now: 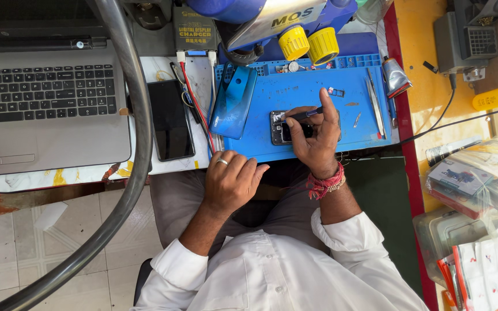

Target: The person uses a screwdriver to remove screws from a smartphone's internal frame, then handles the phone and its back cover. The person places the back cover on the mat and continues to manipulate the phone's internal components.

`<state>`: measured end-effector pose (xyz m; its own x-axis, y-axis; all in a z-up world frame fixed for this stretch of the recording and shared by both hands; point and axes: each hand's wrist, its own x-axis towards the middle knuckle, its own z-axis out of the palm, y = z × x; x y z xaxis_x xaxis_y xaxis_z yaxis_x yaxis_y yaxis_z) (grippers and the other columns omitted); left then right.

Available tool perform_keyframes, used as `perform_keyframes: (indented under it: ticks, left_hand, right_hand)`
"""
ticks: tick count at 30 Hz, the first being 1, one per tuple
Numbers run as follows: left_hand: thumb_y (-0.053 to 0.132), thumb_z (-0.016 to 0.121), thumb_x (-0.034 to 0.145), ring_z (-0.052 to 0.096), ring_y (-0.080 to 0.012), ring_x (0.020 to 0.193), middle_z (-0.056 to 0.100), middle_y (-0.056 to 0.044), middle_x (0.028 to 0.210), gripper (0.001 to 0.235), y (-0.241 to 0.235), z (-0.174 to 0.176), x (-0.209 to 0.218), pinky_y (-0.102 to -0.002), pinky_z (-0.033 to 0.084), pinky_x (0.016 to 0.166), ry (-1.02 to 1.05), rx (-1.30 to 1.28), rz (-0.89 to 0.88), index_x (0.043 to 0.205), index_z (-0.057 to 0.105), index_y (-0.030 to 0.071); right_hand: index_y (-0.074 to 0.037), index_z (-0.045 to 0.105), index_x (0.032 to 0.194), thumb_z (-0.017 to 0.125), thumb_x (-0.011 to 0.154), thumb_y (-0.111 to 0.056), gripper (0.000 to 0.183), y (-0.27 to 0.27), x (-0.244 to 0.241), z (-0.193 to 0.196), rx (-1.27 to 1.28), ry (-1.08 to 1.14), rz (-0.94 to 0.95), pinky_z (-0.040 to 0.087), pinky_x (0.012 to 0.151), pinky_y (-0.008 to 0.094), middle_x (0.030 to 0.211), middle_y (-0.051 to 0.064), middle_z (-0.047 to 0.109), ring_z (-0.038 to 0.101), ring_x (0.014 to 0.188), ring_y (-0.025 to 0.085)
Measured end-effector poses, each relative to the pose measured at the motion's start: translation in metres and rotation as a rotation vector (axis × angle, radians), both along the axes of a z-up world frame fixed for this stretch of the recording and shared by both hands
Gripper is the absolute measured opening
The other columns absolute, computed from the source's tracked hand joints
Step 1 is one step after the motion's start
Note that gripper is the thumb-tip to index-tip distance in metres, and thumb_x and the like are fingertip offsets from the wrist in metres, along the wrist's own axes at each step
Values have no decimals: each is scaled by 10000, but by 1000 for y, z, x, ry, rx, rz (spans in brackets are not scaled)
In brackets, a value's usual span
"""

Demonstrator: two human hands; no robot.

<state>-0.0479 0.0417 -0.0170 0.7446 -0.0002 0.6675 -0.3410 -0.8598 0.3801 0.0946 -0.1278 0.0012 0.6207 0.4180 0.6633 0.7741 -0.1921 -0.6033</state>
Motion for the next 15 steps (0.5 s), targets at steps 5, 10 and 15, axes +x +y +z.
perform_keyframes:
  ticks: [5, 10, 15]
  left_hand:
    - [206, 850, 879, 633, -239, 889, 680, -93, 990, 274, -1, 14, 10, -406, 494, 765, -1, 27, -33, 983, 713, -7]
    - [211, 843, 869, 652, -242, 959, 713, -139, 1173, 306, -4, 21, 21, -408, 507, 816, 32, 62, -44, 1038, 709, -8]
    - [315, 852, 851, 648, -265, 992, 709, -159, 1257, 404, -8, 19, 29, -417, 505, 825, 90, 105, -51, 1056, 677, 15]
  right_hand:
    - [-4, 194, 1597, 747, 993, 72, 823, -1, -1, 1, -46, -26, -32, 590, 822, 275, 1041, 141, 762, 767, 905, 187]
    - [2, 201, 1596, 747, 986, 78, 822, 0, -1, 0, -29, -14, -31, 595, 814, 276, 1049, 145, 758, 772, 910, 198]
    - [-1, 192, 1600, 742, 992, 81, 823, -1, -2, -1, -18, -3, -28, 606, 835, 283, 1070, 149, 748, 774, 932, 205]
